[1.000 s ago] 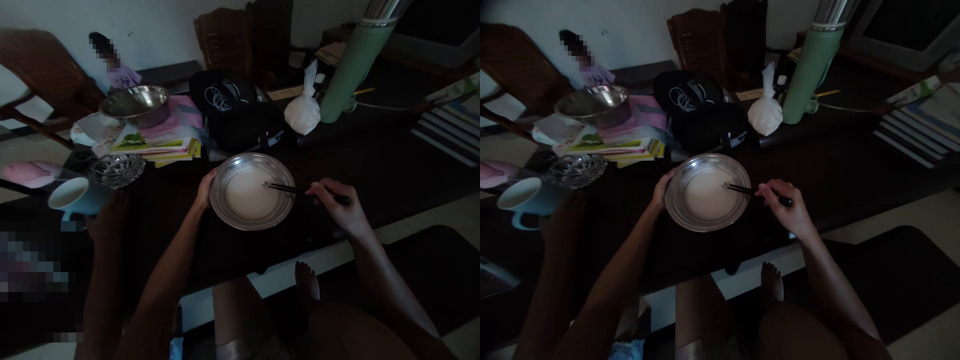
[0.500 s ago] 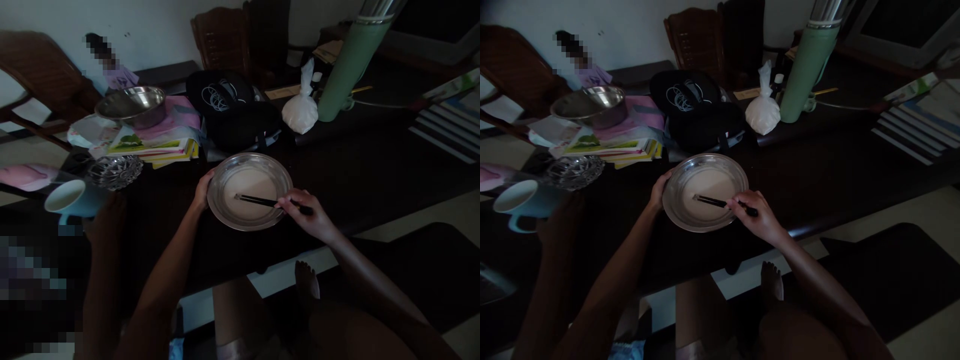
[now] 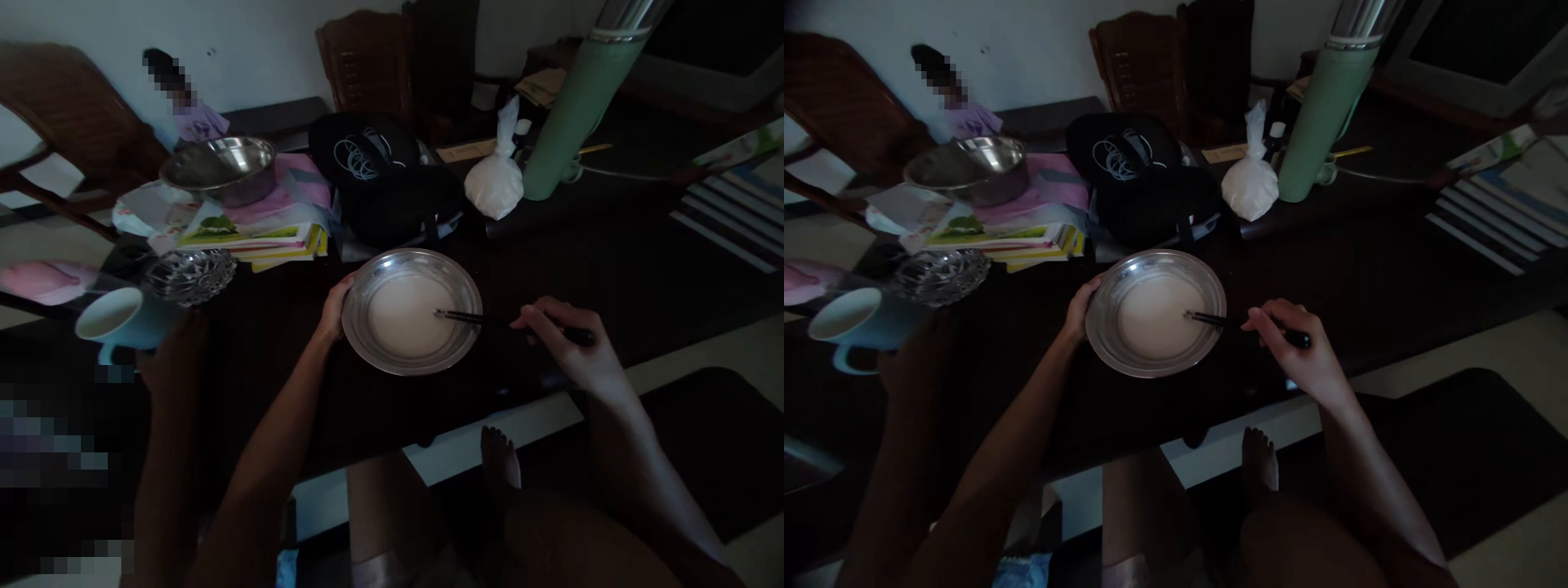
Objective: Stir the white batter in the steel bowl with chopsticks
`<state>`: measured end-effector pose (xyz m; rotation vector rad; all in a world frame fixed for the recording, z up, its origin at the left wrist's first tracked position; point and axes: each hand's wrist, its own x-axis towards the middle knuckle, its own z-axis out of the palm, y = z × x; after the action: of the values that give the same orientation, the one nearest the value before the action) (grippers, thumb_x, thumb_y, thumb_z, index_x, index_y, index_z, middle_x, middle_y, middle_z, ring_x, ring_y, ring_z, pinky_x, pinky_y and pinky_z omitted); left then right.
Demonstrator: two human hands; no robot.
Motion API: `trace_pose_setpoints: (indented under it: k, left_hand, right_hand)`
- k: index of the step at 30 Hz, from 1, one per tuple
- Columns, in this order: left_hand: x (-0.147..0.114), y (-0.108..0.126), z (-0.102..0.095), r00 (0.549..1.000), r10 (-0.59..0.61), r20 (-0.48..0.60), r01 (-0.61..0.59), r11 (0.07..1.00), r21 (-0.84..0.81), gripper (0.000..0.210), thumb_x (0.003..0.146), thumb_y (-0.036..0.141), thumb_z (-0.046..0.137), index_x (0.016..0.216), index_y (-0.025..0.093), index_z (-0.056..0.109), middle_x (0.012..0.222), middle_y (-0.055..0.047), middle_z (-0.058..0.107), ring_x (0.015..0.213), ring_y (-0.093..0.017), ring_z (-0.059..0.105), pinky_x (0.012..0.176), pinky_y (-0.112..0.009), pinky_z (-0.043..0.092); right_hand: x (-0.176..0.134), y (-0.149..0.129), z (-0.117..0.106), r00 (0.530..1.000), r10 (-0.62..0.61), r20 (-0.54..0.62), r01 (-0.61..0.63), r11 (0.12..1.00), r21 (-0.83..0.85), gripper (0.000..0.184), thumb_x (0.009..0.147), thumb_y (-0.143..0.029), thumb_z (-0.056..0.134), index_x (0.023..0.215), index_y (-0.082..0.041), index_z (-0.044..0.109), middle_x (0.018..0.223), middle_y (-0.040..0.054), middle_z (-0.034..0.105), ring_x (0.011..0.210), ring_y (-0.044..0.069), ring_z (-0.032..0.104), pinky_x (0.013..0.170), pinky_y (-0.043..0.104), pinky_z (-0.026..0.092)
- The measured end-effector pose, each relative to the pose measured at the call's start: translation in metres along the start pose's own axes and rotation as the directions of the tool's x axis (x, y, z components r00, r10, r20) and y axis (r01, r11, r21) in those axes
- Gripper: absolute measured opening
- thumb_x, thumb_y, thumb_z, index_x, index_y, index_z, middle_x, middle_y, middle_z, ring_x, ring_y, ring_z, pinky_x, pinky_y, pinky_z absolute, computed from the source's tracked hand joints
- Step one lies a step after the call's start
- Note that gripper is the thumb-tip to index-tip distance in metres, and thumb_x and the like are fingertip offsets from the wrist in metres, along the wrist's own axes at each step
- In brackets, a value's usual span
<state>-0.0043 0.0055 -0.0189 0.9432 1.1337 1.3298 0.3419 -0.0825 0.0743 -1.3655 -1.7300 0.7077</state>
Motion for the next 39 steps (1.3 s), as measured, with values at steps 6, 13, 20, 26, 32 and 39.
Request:
trace_pose_setpoints:
  k: [6, 13, 20, 26, 32, 39]
  left_hand:
    - [0.0, 0.001, 0.0, 1.0, 0.004, -0.004, -0.004, 1.0, 0.004, 0.04, 0.074, 0.046, 0.062, 0.098, 0.017, 0.073, 0.103, -0.008, 0.076, 0.118, -0.031, 0.062, 0.101, -0.04, 0.047]
    - [-0.001, 0.003, 0.001, 0.999, -0.018, -0.034, 0.018, 1.0, -0.012, 0.034, 0.073, 0.043, 0.063, 0.094, 0.018, 0.072, 0.102, -0.007, 0.076, 0.119, -0.031, 0.061, 0.101, -0.04, 0.049]
    - [0.0, 0.0, -0.001, 1.0, -0.002, -0.021, 0.002, 1.0, -0.004, 0.035, 0.075, 0.045, 0.063, 0.097, 0.02, 0.074, 0.102, -0.006, 0.076, 0.114, -0.029, 0.064, 0.099, -0.04, 0.048]
    - [-0.001, 0.0, 0.0, 1.0, 0.001, -0.009, -0.001, 1.0, -0.007, 0.037, 0.075, 0.045, 0.064, 0.099, 0.019, 0.074, 0.101, -0.005, 0.076, 0.113, -0.03, 0.065, 0.098, -0.04, 0.048]
    - [0.0, 0.002, 0.001, 0.999, -0.014, -0.038, 0.013, 1.0, -0.02, 0.036, 0.072, 0.044, 0.064, 0.095, 0.019, 0.073, 0.099, -0.005, 0.077, 0.117, -0.031, 0.063, 0.1, -0.041, 0.048]
    - [-0.001, 0.003, 0.001, 1.0, 0.0, 0.003, 0.0, 1.0, -0.001, 0.036, 0.073, 0.045, 0.062, 0.095, 0.02, 0.074, 0.103, -0.007, 0.075, 0.121, -0.031, 0.06, 0.101, -0.041, 0.048]
  right_hand:
    - [-0.009, -0.014, 0.005, 0.988, -0.062, 0.14, 0.056, 0.997, 0.043, 0.033, 0.093, -0.046, 0.059, 0.071, -0.027, 0.072, 0.063, -0.0015, 0.061, 0.062, 0.014, 0.056, 0.071, 0.035, 0.041]
    - [0.009, -0.004, 0.058, 0.985, -0.13, 0.118, 0.123, 0.99, 0.064, 0.037, 0.095, -0.048, 0.053, 0.074, -0.024, 0.073, 0.073, 0.0004, 0.073, 0.067, 0.015, 0.063, 0.077, 0.036, 0.042]
    - [0.022, 0.011, 0.046, 0.993, -0.113, -0.031, 0.113, 0.993, -0.019, 0.037, 0.095, -0.048, 0.053, 0.074, -0.025, 0.074, 0.065, 0.0, 0.067, 0.068, 0.017, 0.061, 0.077, 0.037, 0.041]
    - [0.007, 0.003, 0.005, 0.997, 0.005, -0.08, -0.004, 1.0, 0.022, 0.035, 0.092, -0.048, 0.059, 0.069, -0.026, 0.073, 0.063, -0.0003, 0.062, 0.059, 0.015, 0.056, 0.065, 0.034, 0.043]
    - [-0.007, -0.009, 0.002, 0.997, -0.01, 0.08, 0.005, 0.998, 0.059, 0.035, 0.092, -0.046, 0.06, 0.067, -0.026, 0.073, 0.062, -0.0002, 0.062, 0.059, 0.015, 0.056, 0.063, 0.033, 0.042]
    - [0.008, -0.003, 0.055, 0.974, -0.174, 0.143, 0.166, 0.984, 0.064, 0.033, 0.095, -0.046, 0.055, 0.077, -0.026, 0.074, 0.07, -0.0007, 0.07, 0.068, 0.015, 0.063, 0.077, 0.036, 0.043]
